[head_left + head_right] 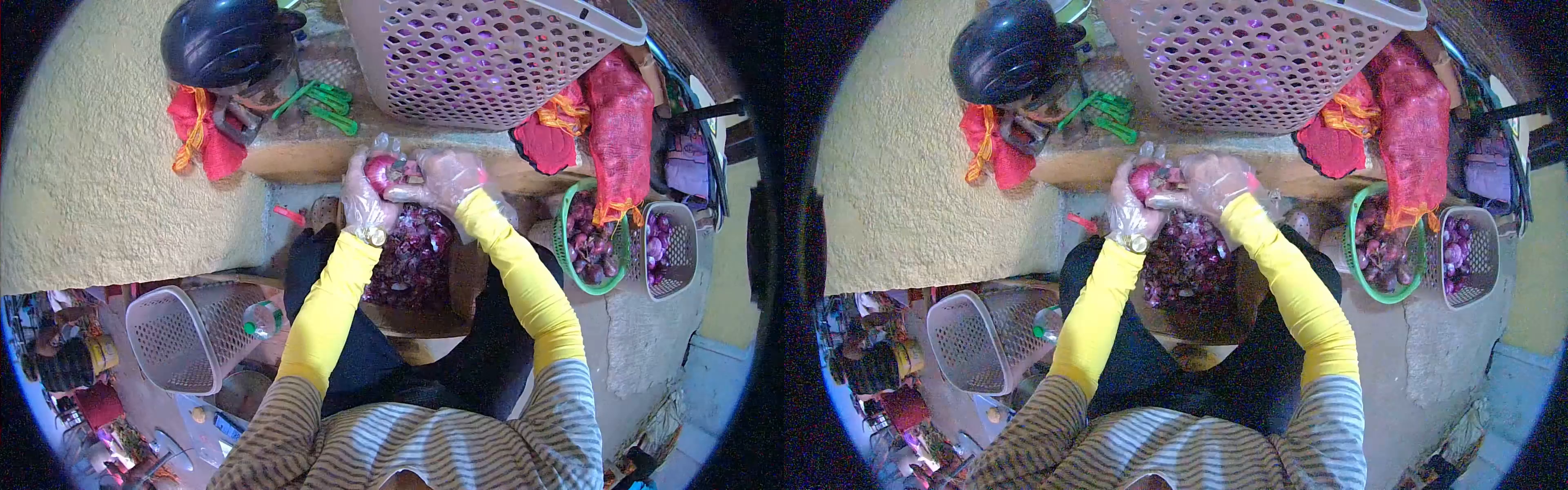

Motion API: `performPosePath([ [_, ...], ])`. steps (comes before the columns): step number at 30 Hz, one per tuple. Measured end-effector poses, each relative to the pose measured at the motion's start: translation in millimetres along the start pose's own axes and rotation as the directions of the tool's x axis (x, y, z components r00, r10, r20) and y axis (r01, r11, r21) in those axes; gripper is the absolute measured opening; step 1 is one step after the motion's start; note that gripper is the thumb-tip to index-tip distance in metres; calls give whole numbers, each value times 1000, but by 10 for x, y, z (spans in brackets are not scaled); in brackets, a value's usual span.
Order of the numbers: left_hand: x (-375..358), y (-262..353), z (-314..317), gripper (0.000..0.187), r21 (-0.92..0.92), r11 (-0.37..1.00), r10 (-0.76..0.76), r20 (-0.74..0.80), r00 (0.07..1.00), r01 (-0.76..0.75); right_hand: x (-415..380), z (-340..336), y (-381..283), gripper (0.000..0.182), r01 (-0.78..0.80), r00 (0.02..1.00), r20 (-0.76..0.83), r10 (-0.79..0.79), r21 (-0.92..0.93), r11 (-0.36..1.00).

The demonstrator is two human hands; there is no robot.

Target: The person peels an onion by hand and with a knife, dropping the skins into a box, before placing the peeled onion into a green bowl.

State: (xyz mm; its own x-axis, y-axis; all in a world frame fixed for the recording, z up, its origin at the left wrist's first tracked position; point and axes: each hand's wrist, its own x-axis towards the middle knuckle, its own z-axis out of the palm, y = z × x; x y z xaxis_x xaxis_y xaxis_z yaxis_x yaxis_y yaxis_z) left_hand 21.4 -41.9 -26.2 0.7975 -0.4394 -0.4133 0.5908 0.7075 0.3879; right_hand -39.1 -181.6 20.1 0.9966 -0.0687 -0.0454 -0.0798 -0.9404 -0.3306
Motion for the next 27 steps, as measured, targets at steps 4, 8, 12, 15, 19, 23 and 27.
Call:
performPosePath([
  [4, 88, -19, -77, 39, -3, 997, 77, -8, 997, -77, -51, 87, -74, 72, 19, 991, -135, 3, 155, 988],
  [8, 74, -41, -57, 45, 10, 987, 158, 34, 987, -158, -58, 70, -135, 72, -98, 995, -15, 102, 165, 981],
  [12, 119, -70, -73, 52, 76, 964, 257, -15, 966, -255, -48, 126, -71, 72, -123, 992, 28, 121, 314, 942],
  [15, 8, 31, 65, 57, 209, 948, 206, 166, 964, -239, -20, -89, 47, 73, -120, 991, 99, 95, 286, 951],
  [19, -75, 168, 145, 55, 57, 952, -305, 170, 937, 299, -57, -151, 172, 72, 44, 999, 1, -45, 118, 992],
  [23, 32, 52, -5, 51, 38, 982, -189, 95, 977, 186, -32, -187, 33, 76, -1, 998, 69, 1, 2, 1000],
  [27, 97, 29, -55, 47, 76, 997, 10, -50, 999, -6, -18, -42, -51, 74, -54, 997, 52, 52, 44, 998],
])
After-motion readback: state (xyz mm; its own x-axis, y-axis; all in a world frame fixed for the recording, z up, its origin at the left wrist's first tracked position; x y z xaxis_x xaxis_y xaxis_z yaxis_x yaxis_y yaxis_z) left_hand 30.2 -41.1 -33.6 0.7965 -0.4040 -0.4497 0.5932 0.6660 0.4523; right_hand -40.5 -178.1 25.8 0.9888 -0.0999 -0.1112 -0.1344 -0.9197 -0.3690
